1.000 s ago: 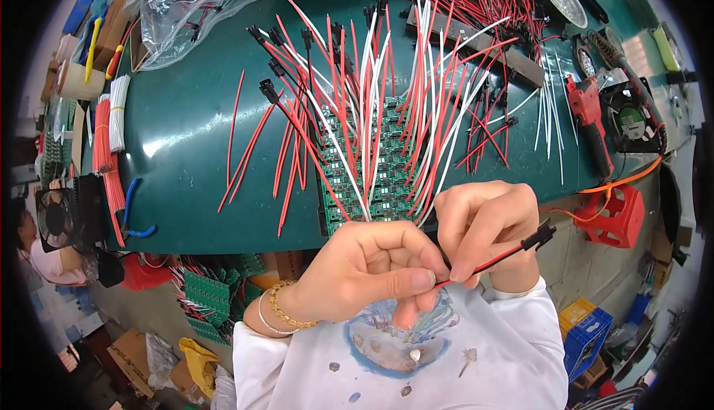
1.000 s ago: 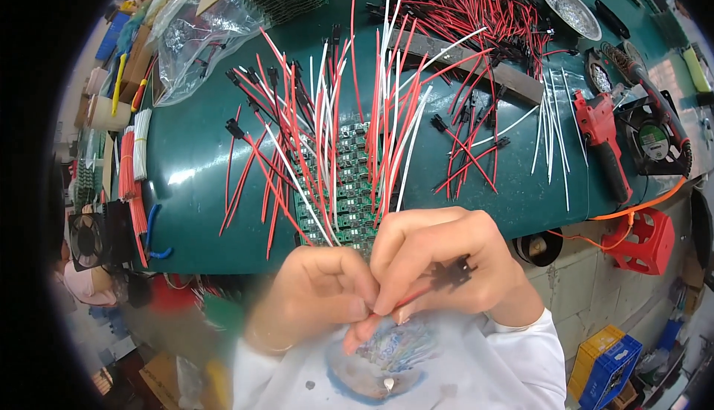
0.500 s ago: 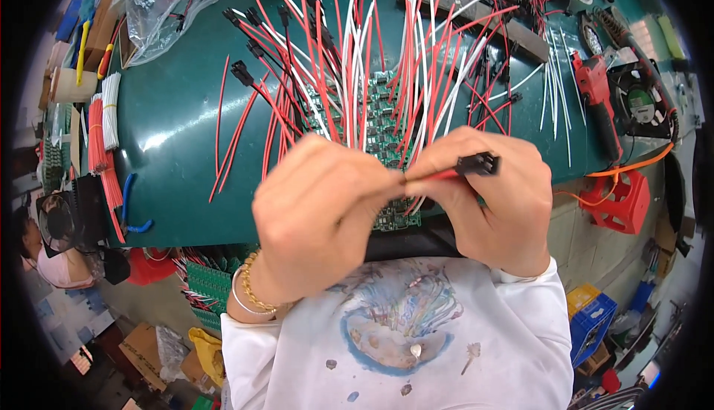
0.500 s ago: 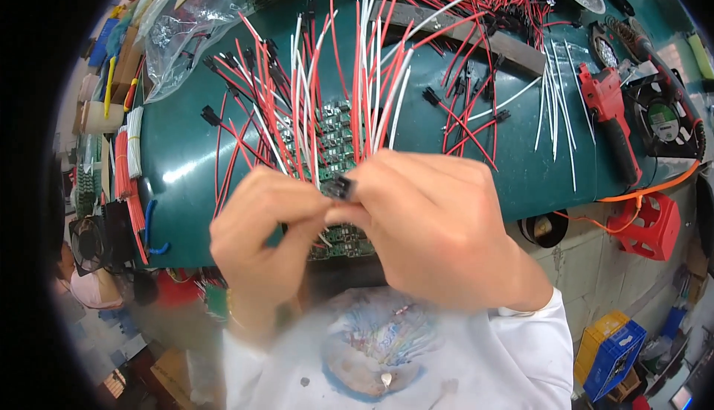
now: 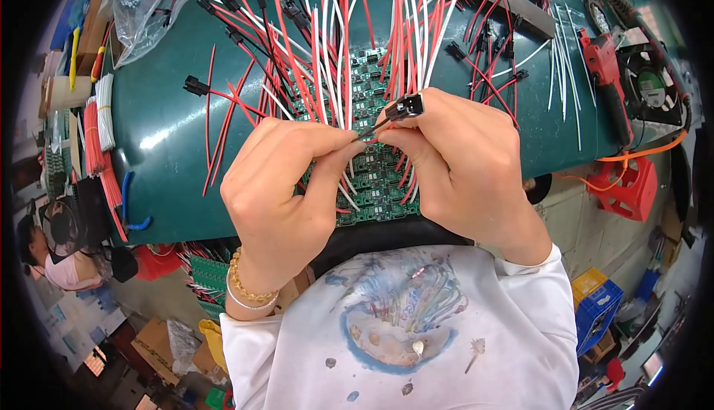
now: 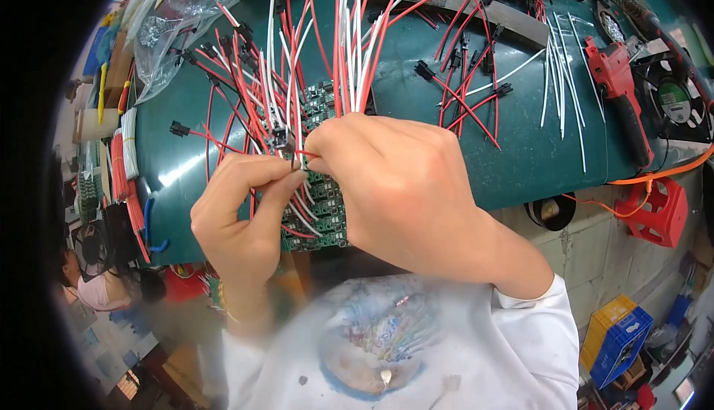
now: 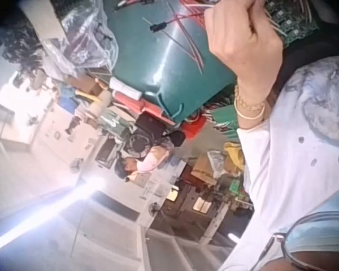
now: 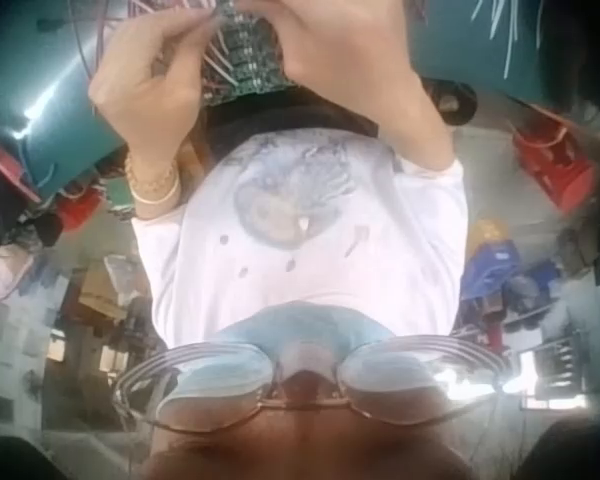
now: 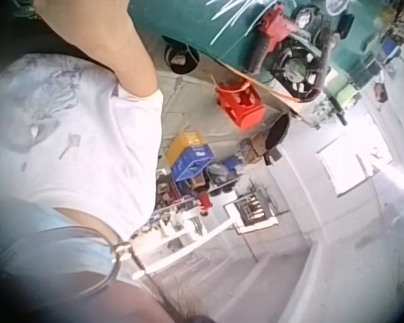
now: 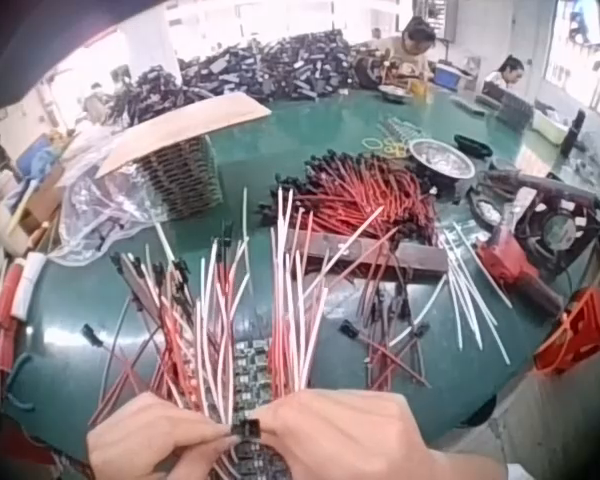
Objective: The person inserts wires into a circuit board panel by hand, then connects wired plugs to the boards.
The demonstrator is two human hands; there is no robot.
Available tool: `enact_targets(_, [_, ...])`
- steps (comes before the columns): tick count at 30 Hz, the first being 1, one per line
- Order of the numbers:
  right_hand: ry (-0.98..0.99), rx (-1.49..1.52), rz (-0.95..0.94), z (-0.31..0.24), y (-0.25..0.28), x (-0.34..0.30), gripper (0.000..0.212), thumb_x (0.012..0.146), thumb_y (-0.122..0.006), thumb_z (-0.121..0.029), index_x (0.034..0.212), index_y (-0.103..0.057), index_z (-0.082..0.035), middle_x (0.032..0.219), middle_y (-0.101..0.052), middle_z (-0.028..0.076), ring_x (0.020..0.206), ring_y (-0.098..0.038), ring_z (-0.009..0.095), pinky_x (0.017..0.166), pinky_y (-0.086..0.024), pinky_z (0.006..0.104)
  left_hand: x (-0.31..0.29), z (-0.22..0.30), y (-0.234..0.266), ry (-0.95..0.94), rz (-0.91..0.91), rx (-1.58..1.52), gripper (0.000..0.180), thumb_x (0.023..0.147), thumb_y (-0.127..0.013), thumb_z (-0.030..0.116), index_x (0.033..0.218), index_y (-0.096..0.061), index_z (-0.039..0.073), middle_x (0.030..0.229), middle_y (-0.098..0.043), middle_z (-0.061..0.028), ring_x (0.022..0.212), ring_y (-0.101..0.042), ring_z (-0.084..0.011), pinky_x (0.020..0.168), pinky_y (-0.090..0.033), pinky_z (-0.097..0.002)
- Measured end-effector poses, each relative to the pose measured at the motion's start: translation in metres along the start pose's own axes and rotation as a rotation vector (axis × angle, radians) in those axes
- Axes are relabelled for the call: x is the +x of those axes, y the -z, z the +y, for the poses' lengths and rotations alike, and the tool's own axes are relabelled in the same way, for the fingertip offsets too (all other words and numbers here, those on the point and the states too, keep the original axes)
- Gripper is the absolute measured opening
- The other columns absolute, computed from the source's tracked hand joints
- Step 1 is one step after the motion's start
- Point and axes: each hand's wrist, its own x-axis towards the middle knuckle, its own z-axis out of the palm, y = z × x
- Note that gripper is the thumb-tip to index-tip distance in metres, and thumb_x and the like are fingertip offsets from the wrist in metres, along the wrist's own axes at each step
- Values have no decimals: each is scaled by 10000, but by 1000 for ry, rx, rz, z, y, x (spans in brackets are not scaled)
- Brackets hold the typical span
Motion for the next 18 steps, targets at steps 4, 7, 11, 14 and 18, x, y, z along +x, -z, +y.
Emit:
enact_targets(4, [-13,22,5,3,-4,-1,101,722,-660,75,794,-607,28,716,-627,118,608,-623,278,526,-468,323,-1,-1,0,-14,1,17,136,672,-718,-80,766,-666,4,701,-639,-84,623,-583,-220,553,-442,-302])
enact_targets(7, [-14,12,4,3,-5,-1,102,721,-658,76,792,-605,27,719,-629,117,612,-626,277,529,-472,324,-1,-2,0,-19,3,30,137,673,-720,-75,770,-665,5,700,-638,-82,625,-583,-221,554,-445,-303])
enact_targets(11, [-11,3,-5,3,-5,-2,113,714,-663,74,793,-601,21,721,-627,113,608,-624,276,529,-473,325,-2,-1,0,-42,7,52,132,674,-717,-72,760,-657,8,690,-627,-81,612,-573,-226,543,-436,-311])
enact_targets(14, [-5,-10,-4,3,-6,-3,120,710,-668,69,794,-603,14,723,-624,110,602,-619,272,530,-474,328,-2,1,0,-46,-3,71,129,672,-711,-73,752,-650,9,685,-618,-82,606,-564,-232,535,-428,-317])
enact_targets(18, [-1,-16,-7,3,-5,-3,134,703,-680,65,805,-613,9,720,-621,106,595,-615,266,519,-469,321,0,3,-1,-72,-11,99,137,658,-700,-79,742,-638,10,672,-594,-79,609,-551,-242,538,-426,-326])
